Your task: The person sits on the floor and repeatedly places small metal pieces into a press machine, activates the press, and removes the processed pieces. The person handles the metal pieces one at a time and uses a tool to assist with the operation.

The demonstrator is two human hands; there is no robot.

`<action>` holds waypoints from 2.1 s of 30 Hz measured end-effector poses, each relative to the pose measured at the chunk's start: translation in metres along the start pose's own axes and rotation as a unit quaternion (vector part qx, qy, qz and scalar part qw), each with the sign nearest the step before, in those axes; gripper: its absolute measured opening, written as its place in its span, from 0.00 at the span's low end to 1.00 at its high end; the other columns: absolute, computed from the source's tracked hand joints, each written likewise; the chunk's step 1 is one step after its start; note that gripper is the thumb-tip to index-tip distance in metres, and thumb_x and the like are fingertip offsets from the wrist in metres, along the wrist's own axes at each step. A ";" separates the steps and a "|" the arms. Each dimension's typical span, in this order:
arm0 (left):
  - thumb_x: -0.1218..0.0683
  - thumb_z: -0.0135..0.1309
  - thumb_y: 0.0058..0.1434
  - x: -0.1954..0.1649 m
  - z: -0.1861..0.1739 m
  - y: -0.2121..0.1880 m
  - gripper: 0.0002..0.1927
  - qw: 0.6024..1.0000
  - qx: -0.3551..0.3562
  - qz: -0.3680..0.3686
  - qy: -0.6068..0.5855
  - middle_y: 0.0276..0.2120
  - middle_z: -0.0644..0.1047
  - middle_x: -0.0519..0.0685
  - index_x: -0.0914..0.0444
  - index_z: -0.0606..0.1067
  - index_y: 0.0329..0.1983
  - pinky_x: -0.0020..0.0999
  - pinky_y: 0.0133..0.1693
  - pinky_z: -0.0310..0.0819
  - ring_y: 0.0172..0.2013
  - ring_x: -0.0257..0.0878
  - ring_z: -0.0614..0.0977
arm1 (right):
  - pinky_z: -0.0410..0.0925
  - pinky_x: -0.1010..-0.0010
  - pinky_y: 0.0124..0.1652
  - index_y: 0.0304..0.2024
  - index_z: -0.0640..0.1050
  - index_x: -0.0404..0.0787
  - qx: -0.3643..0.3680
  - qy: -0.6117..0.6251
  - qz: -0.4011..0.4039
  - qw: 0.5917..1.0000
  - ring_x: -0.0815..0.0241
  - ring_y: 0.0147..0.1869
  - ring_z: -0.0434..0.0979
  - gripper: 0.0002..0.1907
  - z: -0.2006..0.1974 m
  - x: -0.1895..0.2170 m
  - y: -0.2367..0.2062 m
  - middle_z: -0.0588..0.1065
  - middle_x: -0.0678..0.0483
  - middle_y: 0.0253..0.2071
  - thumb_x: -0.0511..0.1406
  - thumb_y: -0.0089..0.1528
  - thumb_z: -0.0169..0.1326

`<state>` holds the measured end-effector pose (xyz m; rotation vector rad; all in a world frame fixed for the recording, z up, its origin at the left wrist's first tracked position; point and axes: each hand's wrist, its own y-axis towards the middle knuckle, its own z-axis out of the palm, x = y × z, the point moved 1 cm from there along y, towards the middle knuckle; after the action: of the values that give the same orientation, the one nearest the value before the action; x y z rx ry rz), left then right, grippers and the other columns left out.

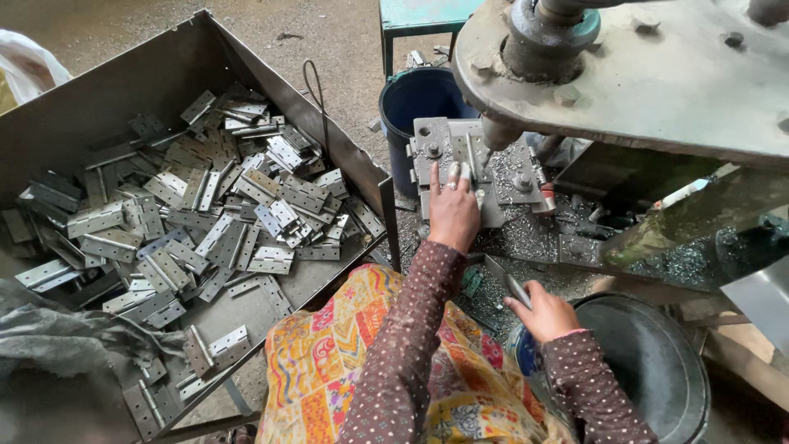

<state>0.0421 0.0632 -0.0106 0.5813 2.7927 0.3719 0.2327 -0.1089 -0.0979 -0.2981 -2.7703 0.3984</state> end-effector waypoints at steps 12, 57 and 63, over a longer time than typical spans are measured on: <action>0.55 0.50 0.64 -0.021 -0.022 -0.092 0.13 0.973 -0.203 0.109 -0.026 0.53 0.76 0.53 0.63 0.73 0.51 0.61 0.70 0.54 0.63 0.48 0.73 | 0.74 0.57 0.44 0.53 0.73 0.44 -0.104 0.067 -0.037 0.992 0.47 0.43 0.84 0.26 -0.023 0.022 -0.011 0.82 0.47 0.40 0.52 0.61 0.56; 0.54 0.46 0.63 -0.017 0.014 -0.037 0.22 0.998 -0.030 -0.004 0.057 0.62 0.72 0.59 0.68 0.76 0.57 0.64 0.71 0.37 0.68 0.53 0.68 | 0.74 0.52 0.38 0.53 0.69 0.39 0.044 0.046 0.038 0.997 0.44 0.34 0.82 0.25 0.061 -0.001 -0.004 0.79 0.44 0.31 0.49 0.64 0.54; 0.55 0.46 0.62 -0.015 0.015 -0.022 0.20 0.997 -0.050 -0.009 0.053 0.64 0.72 0.59 0.68 0.78 0.53 0.62 0.71 0.36 0.68 0.52 0.68 | 0.75 0.55 0.38 0.48 0.71 0.37 0.086 -0.027 0.010 0.996 0.44 0.33 0.83 0.31 0.021 -0.009 0.014 0.79 0.42 0.28 0.55 0.60 0.57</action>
<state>0.0517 0.0404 -0.0280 0.5269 2.8582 0.5495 0.2361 -0.1028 -0.1238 -0.2772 -2.7631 0.6542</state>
